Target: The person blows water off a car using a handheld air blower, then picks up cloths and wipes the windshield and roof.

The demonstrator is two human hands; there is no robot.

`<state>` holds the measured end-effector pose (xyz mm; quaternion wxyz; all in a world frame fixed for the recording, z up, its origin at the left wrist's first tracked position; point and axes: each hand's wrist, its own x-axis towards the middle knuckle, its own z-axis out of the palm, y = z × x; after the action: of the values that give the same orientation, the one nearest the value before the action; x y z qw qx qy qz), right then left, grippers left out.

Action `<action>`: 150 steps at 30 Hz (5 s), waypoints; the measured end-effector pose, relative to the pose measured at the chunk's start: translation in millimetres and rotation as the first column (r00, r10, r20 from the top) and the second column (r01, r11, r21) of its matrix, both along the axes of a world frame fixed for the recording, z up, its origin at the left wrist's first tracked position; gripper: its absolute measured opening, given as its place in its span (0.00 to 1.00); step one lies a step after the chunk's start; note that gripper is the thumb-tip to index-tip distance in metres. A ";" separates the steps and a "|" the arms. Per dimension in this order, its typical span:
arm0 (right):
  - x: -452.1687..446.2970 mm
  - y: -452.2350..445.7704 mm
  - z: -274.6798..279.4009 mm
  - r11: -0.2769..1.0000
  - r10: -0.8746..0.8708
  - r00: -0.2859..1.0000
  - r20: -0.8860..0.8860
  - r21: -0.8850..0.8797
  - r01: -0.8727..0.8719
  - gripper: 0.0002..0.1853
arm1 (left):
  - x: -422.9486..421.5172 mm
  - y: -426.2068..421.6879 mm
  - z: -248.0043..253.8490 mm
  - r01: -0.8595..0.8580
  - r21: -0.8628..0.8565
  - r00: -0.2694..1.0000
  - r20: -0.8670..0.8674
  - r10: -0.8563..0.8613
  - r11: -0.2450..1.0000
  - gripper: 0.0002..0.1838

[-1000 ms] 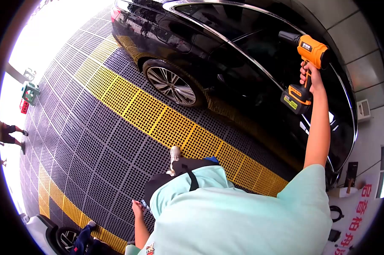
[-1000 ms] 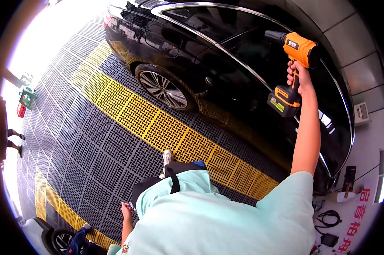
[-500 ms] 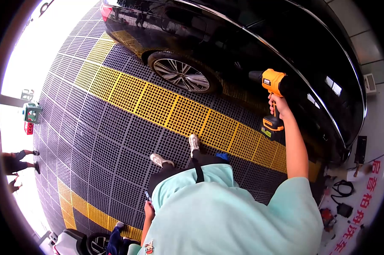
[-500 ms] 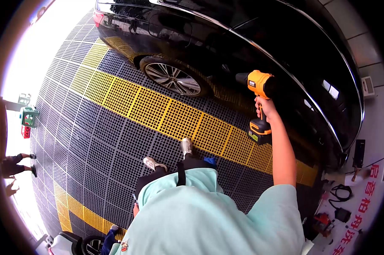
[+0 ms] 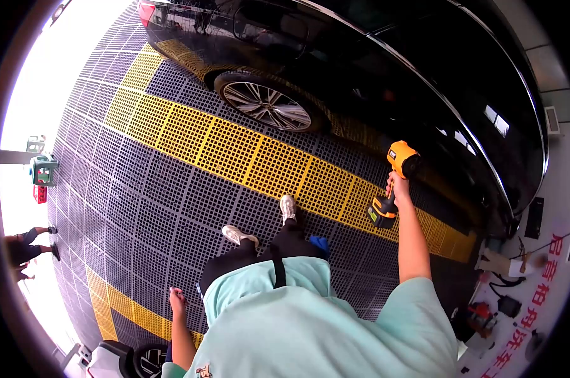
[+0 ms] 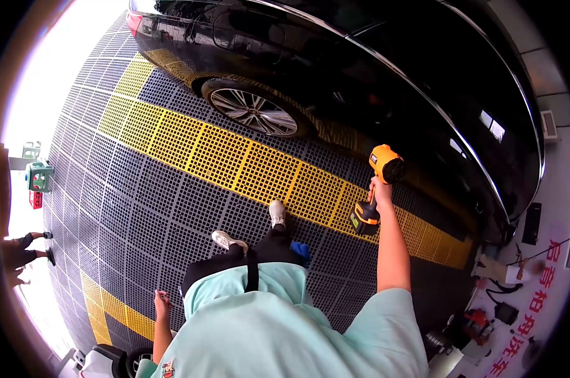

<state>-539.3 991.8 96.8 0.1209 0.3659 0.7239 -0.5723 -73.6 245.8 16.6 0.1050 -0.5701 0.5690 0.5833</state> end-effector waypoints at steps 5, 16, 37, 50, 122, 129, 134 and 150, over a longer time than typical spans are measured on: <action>-3.5 -15.9 -70.4 0.986 0.123 0.992 0.040 0.105 -0.126 0.14 | 2.5 69.8 20.0 0.170 0.050 0.982 0.074 -0.174 0.984 0.27; -79.2 -106.5 -108.3 0.915 0.365 0.918 0.154 0.121 -0.385 0.10 | 54.4 110.8 22.2 -0.004 0.119 0.986 0.167 -0.016 0.993 0.29; -197.3 -367.2 305.6 0.843 0.534 0.800 -0.274 0.111 -0.526 0.07 | 77.3 -46.6 -48.1 -0.212 0.175 0.975 -0.021 0.219 0.962 0.30; -284.0 -441.7 294.1 0.801 0.595 0.780 -0.196 0.220 -0.556 0.06 | -56.1 -173.1 -33.8 -0.189 0.076 0.970 -0.141 0.199 0.979 0.30; -236.2 -548.6 22.0 0.876 0.483 0.871 -0.089 0.059 -0.479 0.03 | -97.0 -259.4 2.6 0.109 -0.097 0.994 0.038 -0.106 0.989 0.31; -245.2 -685.4 -136.7 0.834 0.520 0.851 -0.070 0.254 -0.489 0.13 | -67.1 -336.1 -1.4 0.026 0.018 0.985 0.167 -0.029 0.999 0.27; -254.3 -796.2 -40.5 0.901 0.424 0.905 0.016 0.095 -0.424 0.12 | -57.8 -426.5 -7.5 -0.008 0.015 0.971 0.241 0.004 1.000 0.28; -358.9 -836.1 313.0 0.938 0.319 0.908 -0.272 0.226 -0.261 0.06 | -272.5 -761.9 -52.9 -0.002 0.047 0.985 -0.173 0.010 0.999 0.30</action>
<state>-898.2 155.7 409.7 0.0576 0.1709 0.8301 -0.5276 -346.1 -516.1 -36.3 0.0667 -0.5164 0.5607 0.6438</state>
